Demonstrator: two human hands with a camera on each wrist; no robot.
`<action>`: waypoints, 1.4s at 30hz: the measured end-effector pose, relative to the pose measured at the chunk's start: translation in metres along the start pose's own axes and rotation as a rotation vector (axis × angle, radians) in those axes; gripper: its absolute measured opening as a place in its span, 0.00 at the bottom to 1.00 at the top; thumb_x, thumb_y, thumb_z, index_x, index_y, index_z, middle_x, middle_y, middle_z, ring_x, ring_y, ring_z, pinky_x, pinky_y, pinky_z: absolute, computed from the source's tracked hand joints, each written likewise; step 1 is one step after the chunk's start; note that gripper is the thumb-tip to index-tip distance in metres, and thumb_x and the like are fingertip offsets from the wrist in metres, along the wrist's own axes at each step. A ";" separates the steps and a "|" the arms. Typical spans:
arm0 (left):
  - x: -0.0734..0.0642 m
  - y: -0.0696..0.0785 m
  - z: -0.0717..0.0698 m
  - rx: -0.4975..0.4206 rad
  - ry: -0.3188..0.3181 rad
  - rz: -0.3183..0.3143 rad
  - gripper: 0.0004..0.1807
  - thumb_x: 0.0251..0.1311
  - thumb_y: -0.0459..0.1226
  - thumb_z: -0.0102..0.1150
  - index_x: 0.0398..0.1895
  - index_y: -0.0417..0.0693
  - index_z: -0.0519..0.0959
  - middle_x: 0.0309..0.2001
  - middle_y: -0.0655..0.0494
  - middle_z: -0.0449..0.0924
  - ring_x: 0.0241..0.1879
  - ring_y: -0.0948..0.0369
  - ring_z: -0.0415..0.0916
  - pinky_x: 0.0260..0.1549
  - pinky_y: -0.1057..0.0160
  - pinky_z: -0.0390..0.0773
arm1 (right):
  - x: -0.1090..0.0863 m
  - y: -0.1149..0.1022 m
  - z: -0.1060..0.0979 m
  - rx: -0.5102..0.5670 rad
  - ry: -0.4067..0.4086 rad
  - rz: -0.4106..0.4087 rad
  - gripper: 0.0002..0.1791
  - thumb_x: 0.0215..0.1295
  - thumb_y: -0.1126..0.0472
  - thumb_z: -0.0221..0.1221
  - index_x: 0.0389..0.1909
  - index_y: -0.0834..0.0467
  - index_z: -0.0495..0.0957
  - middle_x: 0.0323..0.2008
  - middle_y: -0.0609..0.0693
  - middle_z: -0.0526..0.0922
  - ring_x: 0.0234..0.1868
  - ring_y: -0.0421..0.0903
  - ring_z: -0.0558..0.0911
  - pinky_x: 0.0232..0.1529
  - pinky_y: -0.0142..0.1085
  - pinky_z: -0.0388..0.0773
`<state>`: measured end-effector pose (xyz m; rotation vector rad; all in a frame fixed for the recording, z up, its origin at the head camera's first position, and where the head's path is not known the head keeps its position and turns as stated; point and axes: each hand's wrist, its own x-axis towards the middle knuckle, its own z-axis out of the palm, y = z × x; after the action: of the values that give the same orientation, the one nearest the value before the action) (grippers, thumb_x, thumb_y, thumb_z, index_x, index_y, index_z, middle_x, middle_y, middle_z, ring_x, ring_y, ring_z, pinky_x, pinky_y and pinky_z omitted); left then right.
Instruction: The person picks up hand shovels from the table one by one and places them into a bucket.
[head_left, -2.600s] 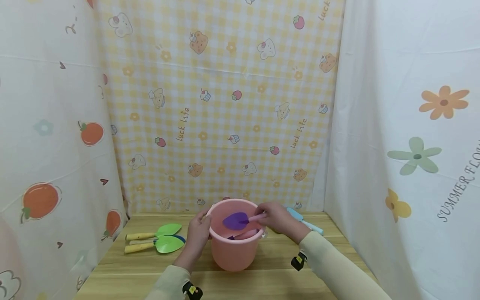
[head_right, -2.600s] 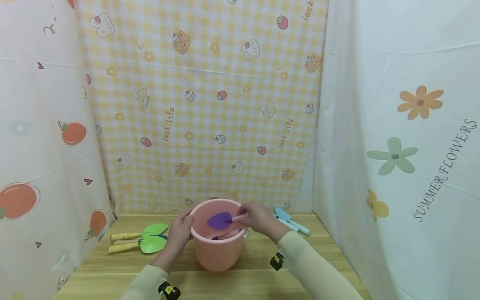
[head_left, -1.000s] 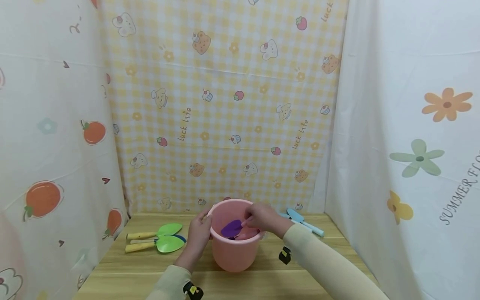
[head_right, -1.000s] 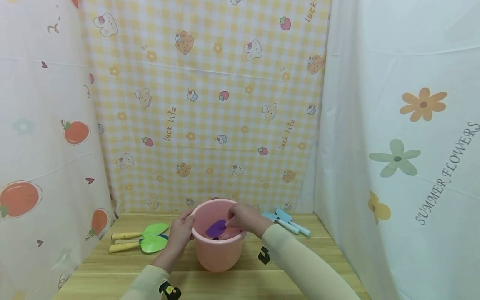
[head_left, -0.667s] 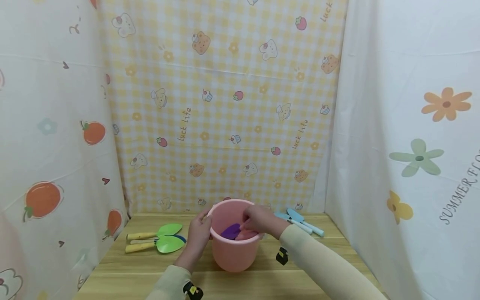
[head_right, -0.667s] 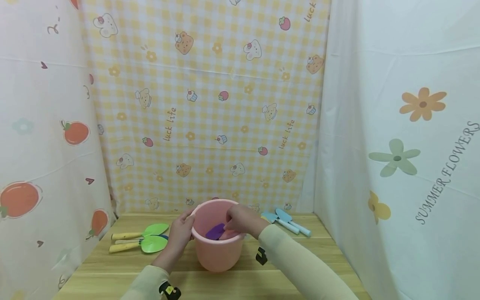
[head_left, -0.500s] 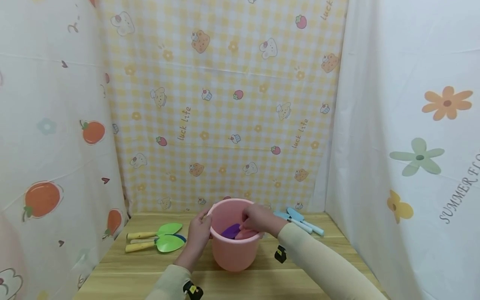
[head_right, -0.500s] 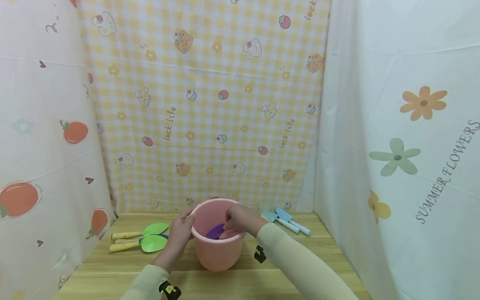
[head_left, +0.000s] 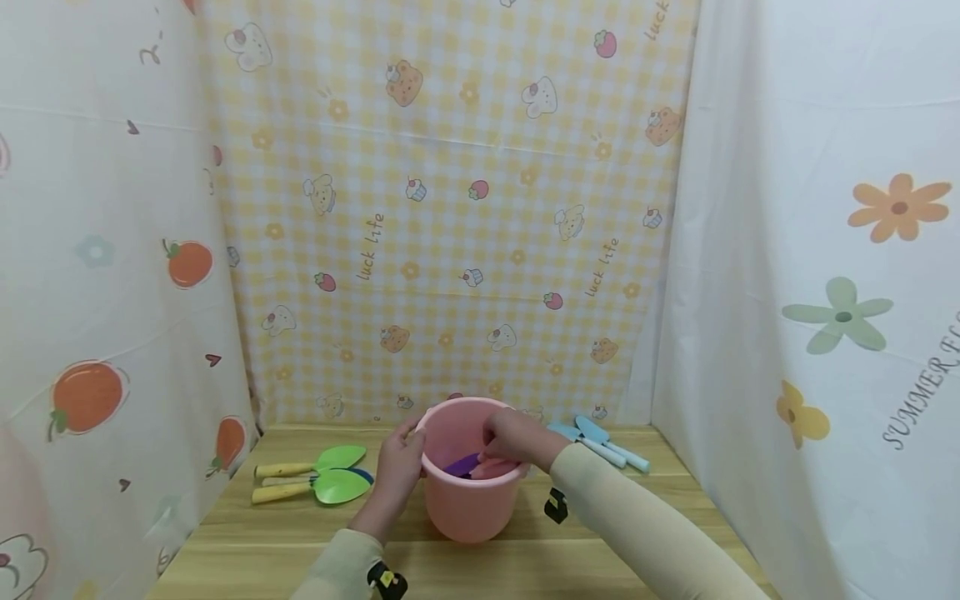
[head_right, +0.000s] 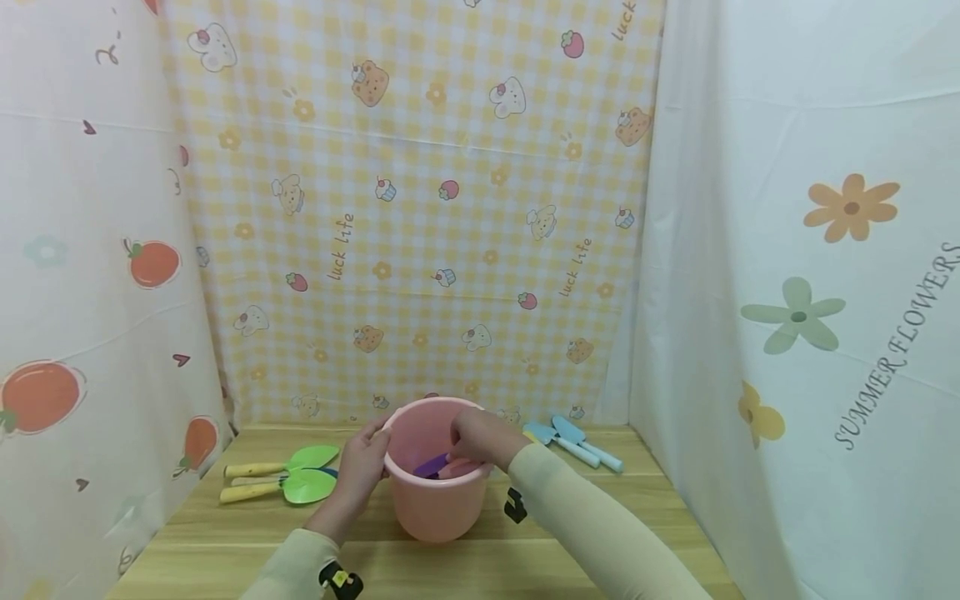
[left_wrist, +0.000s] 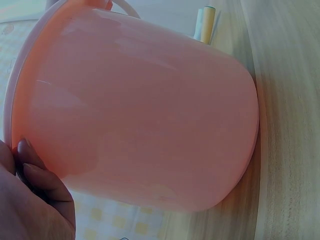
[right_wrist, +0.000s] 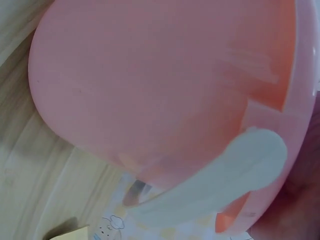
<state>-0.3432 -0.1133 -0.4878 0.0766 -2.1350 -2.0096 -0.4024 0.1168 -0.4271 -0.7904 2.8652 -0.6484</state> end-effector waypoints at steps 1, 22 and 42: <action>0.000 0.000 0.000 -0.002 0.001 -0.004 0.28 0.87 0.49 0.51 0.81 0.47 0.74 0.48 0.37 0.86 0.33 0.55 0.80 0.34 0.62 0.84 | 0.000 0.000 0.000 0.000 0.000 -0.002 0.10 0.72 0.58 0.75 0.30 0.53 0.87 0.28 0.43 0.85 0.31 0.42 0.83 0.35 0.37 0.83; -0.002 0.001 0.000 -0.025 -0.009 0.013 0.28 0.87 0.50 0.51 0.81 0.47 0.74 0.62 0.38 0.84 0.41 0.51 0.85 0.39 0.60 0.87 | -0.007 -0.012 0.001 -0.026 0.035 0.139 0.11 0.63 0.67 0.76 0.34 0.54 0.81 0.36 0.49 0.81 0.36 0.46 0.83 0.37 0.39 0.84; 0.001 -0.001 0.001 -0.014 0.020 0.013 0.28 0.86 0.47 0.53 0.80 0.42 0.74 0.26 0.53 0.76 0.25 0.60 0.77 0.30 0.64 0.84 | -0.012 -0.010 0.003 0.230 0.039 0.205 0.09 0.64 0.73 0.66 0.42 0.61 0.79 0.45 0.57 0.80 0.34 0.48 0.87 0.29 0.39 0.84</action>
<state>-0.3445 -0.1125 -0.4885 0.0803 -2.1035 -2.0079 -0.3872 0.1140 -0.4253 -0.4492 2.7854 -0.9499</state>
